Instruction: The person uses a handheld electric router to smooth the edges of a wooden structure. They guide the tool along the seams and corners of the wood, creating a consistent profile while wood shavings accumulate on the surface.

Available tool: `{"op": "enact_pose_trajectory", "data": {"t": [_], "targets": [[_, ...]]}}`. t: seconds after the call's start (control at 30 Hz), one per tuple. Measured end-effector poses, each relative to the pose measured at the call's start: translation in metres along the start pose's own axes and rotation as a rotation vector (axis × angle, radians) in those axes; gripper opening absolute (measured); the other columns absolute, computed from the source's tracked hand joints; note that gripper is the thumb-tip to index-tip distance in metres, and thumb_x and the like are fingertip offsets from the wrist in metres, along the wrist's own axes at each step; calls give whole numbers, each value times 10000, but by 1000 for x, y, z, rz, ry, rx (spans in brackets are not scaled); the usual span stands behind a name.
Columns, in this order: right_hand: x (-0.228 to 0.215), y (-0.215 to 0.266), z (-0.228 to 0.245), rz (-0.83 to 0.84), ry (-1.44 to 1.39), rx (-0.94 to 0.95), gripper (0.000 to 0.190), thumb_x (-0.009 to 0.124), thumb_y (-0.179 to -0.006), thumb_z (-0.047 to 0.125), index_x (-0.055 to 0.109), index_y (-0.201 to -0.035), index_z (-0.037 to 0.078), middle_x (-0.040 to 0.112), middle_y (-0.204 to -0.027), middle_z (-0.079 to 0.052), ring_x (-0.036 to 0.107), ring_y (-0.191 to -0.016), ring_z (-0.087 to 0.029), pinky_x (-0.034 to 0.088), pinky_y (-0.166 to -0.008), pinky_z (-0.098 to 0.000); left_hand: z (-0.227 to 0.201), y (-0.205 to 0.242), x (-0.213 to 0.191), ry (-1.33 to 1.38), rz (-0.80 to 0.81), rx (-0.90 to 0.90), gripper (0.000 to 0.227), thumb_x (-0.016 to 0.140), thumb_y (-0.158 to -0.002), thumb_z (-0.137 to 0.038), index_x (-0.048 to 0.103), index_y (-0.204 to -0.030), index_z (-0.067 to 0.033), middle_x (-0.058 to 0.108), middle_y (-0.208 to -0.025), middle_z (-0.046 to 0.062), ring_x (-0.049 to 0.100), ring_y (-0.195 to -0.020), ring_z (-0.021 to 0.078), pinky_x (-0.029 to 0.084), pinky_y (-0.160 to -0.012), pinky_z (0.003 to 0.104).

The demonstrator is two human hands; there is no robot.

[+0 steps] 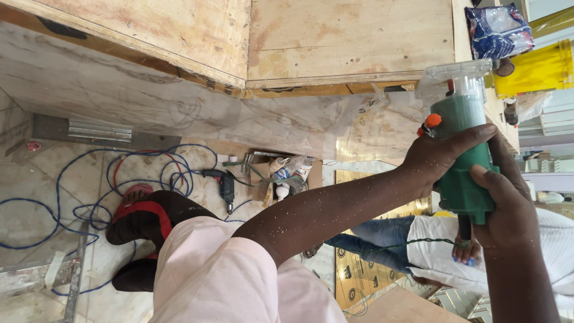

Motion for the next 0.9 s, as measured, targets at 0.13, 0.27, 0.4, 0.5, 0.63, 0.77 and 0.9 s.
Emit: {"op": "enact_pose_trajectory", "data": {"t": [0.13, 0.27, 0.4, 0.5, 0.63, 0.77, 0.9], "targets": [[1, 0, -1, -42, 43, 9, 795, 484, -937, 73, 298, -1707, 12, 493, -1537, -198, 555, -1334, -283, 484, -1054, -390, -2, 1, -4, -24, 0, -28, 541, 830, -856, -401, 651, -1209, -32, 711, -1018, 93, 708, -858, 175, 601, -745, 346], [2, -1, -2, -57, 64, -2, 783, 487, -932, 68, 300, -1689, 0, 499, -1549, -191, 556, -1370, -275, 480, -1095, -369, -6, 3, -4, -56, -17, -36, 553, 819, -846, -406, 651, -1211, -26, 713, -1006, 95, 710, -850, 173, 604, -730, 345], [3, 0, -3, -83, 69, 38, 777, 489, -931, 73, 286, -1679, 21, 493, -1546, -180, 550, -1358, -263, 474, -1077, -360, -10, 6, -4, -32, 9, -10, 573, 831, -860, -405, 648, -1227, -5, 709, -1022, 108, 705, -865, 178, 599, -745, 351], [5, 0, -3, -64, 59, 10, 780, 491, -931, 65, 289, -1682, 7, 483, -1560, -181, 536, -1384, -261, 463, -1105, -357, -11, 8, -6, -43, 2, -45, 578, 822, -845, -424, 646, -1215, -17, 706, -992, 104, 708, -839, 180, 603, -726, 352], [7, 1, -3, -68, 56, 18, 785, 495, -917, 58, 293, -1674, 9, 487, -1556, -183, 540, -1384, -262, 463, -1110, -359, -12, 9, -6, -63, -25, -72, 607, 830, -824, -436, 647, -1215, -11, 705, -999, 100, 707, -849, 177, 602, -733, 349], [10, 1, -4, -52, 40, 11, 790, 503, -912, 52, 293, -1672, 6, 483, -1564, -181, 536, -1384, -258, 458, -1115, -357, -12, 9, -10, -87, -62, -99, 642, 834, -800, -454, 648, -1220, -6, 703, -1004, 107, 707, -855, 186, 603, -735, 352], [9, 1, -5, -66, 53, 11, 792, 520, -911, 52, 294, -1669, 6, 476, -1580, -177, 536, -1392, -248, 453, -1116, -348, -12, 11, -10, -107, -82, -78, 660, 835, -790, -465, 652, -1224, -3, 703, -1016, 104, 704, -865, 187, 600, -743, 360]]}}
Point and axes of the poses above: each hand's wrist, its own y-axis away from the middle knuckle, its own x-axis out of the palm, z = x × y, the point moved 3 cm from there along -y, towards the middle knuckle
